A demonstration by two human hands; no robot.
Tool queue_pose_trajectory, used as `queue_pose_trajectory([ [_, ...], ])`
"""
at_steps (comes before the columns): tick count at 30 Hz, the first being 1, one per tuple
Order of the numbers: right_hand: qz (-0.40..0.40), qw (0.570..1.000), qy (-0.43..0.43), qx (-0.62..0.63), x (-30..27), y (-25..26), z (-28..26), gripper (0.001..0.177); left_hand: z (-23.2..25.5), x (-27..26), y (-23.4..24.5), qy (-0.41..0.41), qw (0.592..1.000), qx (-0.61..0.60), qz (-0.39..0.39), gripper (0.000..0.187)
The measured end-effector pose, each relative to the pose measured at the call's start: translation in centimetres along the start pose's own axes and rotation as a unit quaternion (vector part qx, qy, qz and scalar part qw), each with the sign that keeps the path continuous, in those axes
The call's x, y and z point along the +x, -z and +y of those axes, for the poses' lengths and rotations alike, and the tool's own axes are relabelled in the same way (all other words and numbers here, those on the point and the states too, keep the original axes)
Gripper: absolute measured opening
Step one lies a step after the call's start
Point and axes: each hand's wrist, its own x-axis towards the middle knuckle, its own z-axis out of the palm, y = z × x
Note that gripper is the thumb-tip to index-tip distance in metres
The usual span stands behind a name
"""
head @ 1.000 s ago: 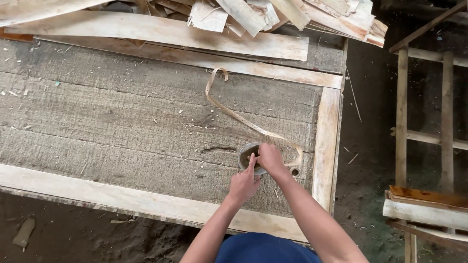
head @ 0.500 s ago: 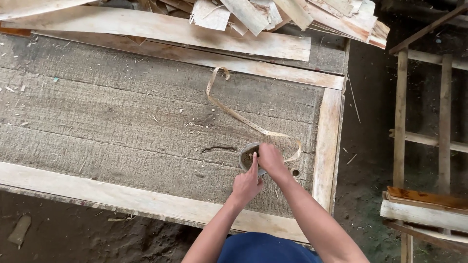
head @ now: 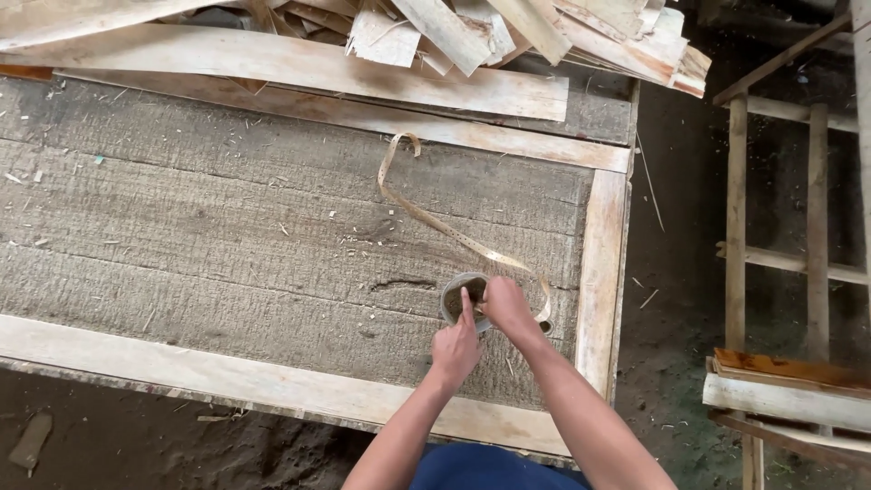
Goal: The person applies a paste-like substance from a small container onto the edges of a wooden frame using a thin wooden stick. They repeatedly dip the stick into the container and spread the substance along the frame's edges.
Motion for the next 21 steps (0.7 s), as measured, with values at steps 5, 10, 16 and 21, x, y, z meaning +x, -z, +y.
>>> queue_pose_trajectory([
  [5, 0.025, 0.999, 0.018, 0.044, 0.8, -1.4, 4.4, 0.004, 1.0, -0.5, 0.6, 0.014, 1.000, -0.015, 0.004, 0.100],
  [10, 0.001, 0.996, 0.020, 0.090, -3.1, 3.8, 4.8, 0.014, 1.0, 0.6, -1.1, 0.018, 0.999, -0.042, 0.016, 0.098],
  [16, -0.030, 0.931, -0.005, 0.363, -7.1, 15.6, 4.9, 0.017, 0.7, 0.3, -1.6, -0.002, 0.996, 0.006, 0.090, 0.097],
  [21, 0.149, 0.791, -0.043, 0.592, -0.8, 19.9, 12.1, 0.023, 4.2, 1.3, 2.7, -0.035, 0.982, -0.087, 0.165, 0.052],
])
